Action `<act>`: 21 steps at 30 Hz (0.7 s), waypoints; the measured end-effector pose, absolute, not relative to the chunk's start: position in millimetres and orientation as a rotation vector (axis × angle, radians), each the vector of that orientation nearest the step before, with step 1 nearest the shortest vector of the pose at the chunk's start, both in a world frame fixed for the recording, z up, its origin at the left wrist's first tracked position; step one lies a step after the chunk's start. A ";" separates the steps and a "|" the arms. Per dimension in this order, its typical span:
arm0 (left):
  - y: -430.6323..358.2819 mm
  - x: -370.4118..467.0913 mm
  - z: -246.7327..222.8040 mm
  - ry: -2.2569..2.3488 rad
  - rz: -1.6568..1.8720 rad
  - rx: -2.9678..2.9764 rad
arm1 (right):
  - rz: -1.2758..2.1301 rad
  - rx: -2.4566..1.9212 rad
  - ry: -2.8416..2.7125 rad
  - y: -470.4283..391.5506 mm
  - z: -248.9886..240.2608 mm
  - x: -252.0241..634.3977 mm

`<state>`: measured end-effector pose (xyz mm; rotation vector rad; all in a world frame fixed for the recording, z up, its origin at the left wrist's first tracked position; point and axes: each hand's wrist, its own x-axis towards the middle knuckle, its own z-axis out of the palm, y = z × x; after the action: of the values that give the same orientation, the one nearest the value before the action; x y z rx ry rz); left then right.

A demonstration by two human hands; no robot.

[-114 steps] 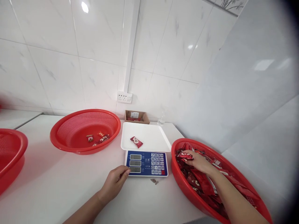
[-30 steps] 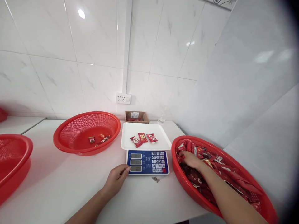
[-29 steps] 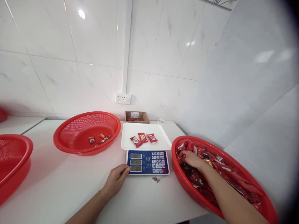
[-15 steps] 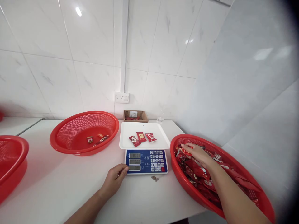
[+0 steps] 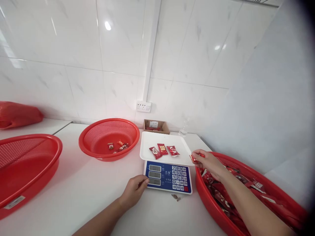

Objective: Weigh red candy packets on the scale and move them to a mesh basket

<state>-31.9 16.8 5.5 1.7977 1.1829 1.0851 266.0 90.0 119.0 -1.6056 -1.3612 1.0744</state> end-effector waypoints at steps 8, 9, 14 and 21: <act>17.4 -35.1 9.4 1.179 1.125 1.771 | 0.800 -1.767 -1.792 122.9 116.5 188.6; 17.4 -35.4 9.9 1.176 1.132 1.764 | 0.760 -1.783 -1.801 125.8 114.9 187.1; 15.6 -35.6 10.9 1.178 1.140 1.777 | 0.637 -1.817 -1.833 131.5 113.3 199.7; 13.8 -34.3 11.9 1.195 1.122 1.832 | 0.470 -1.975 -1.839 123.1 117.8 236.2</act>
<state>-34.3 13.8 11.9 1.8322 1.1951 1.1224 236.2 123.1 117.8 -1.9751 -1.8391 0.4700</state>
